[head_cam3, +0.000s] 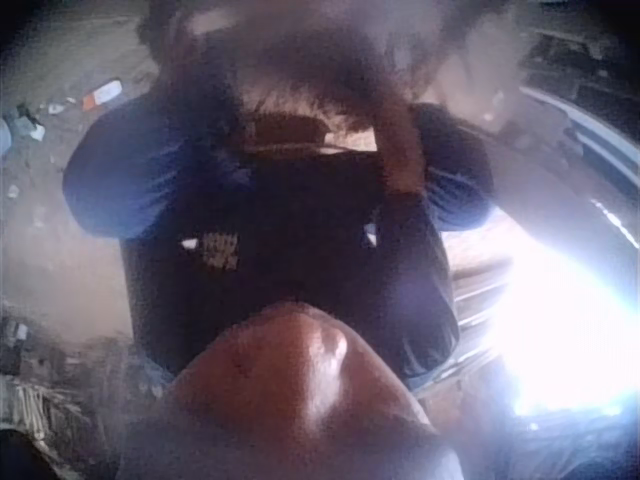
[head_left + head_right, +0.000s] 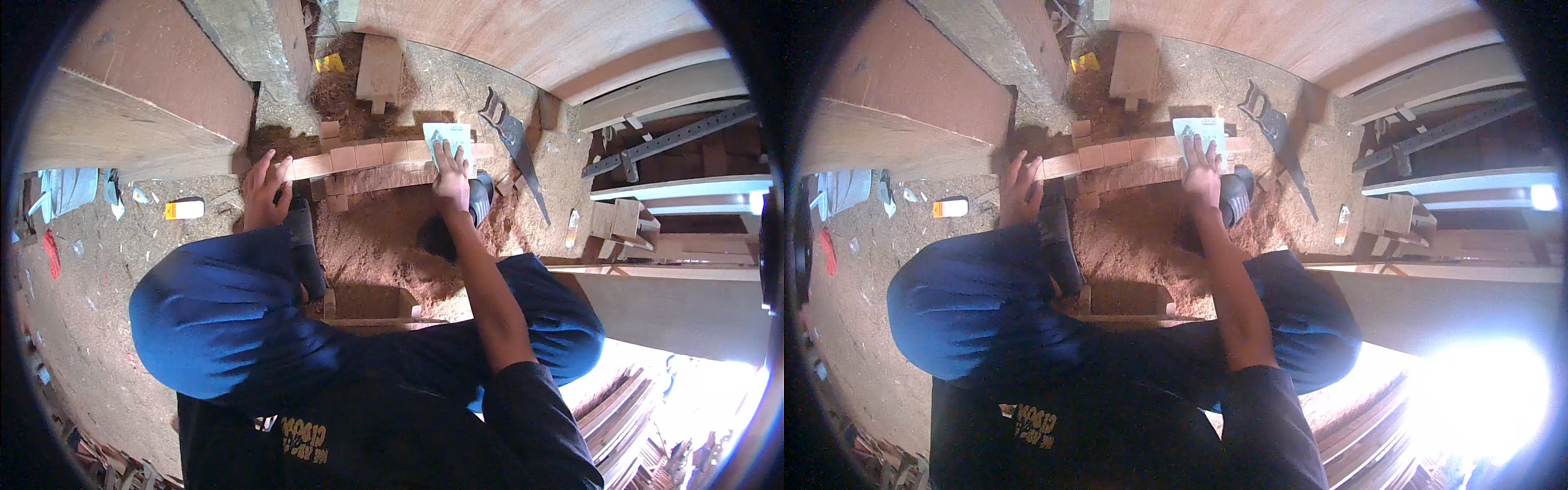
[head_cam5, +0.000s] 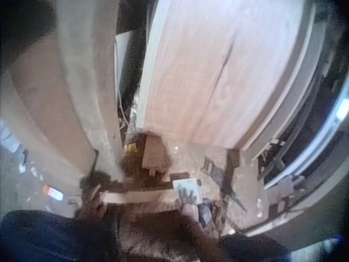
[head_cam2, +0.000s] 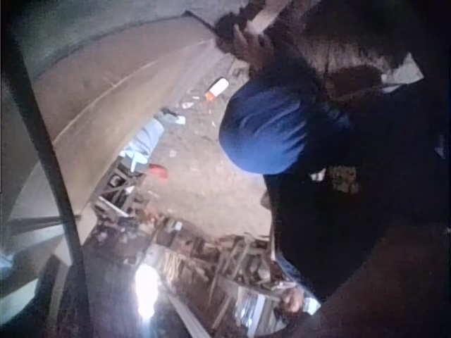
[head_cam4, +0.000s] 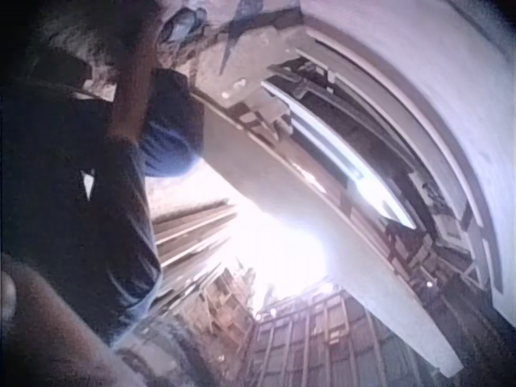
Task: The person sands a small wooden plank with sandpaper and then uses a hand saw to cut it. The person is sitting on the floor in a workshop environment.
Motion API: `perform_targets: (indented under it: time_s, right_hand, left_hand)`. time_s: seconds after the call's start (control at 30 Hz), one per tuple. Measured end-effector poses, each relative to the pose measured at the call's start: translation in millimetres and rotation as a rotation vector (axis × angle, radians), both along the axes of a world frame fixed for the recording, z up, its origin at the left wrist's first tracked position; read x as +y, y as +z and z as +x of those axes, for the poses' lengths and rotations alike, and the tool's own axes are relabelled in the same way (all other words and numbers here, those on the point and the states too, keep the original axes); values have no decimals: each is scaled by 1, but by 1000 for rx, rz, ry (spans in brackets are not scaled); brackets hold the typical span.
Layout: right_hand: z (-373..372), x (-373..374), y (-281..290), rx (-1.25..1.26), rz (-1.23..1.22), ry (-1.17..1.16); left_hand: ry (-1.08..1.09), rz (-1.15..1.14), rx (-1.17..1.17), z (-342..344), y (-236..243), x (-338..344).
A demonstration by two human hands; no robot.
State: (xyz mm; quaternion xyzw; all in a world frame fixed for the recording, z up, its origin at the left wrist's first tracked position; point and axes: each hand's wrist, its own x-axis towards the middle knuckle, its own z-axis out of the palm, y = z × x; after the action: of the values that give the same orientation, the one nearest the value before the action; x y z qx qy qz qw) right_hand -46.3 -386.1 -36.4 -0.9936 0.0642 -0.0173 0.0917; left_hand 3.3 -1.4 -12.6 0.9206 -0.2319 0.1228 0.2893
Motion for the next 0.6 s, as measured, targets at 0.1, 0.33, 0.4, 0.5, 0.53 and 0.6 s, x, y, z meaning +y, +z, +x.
perform_targets:
  time_s: [0.1,0.33,0.4,0.5,0.53,0.6]
  right_hand:
    - [1,-16,-7,-68,25,-240]
    - [-2,-20,5,49,37,-135]
    - [-3,-19,2,43,-5,-166]
    - [3,8,-8,57,-210,39]
    - [4,7,-5,47,-151,-39]
    - [4,-6,5,31,-32,-200]
  left_hand:
    - [-7,-11,-5,0,1,1]
    - [22,-2,8,-3,10,-4]
    - [23,-1,12,-5,12,-4]
    - [27,-15,11,-3,7,-4]
    - [24,-20,11,-3,8,-2]
    - [19,-17,11,-3,10,-2]
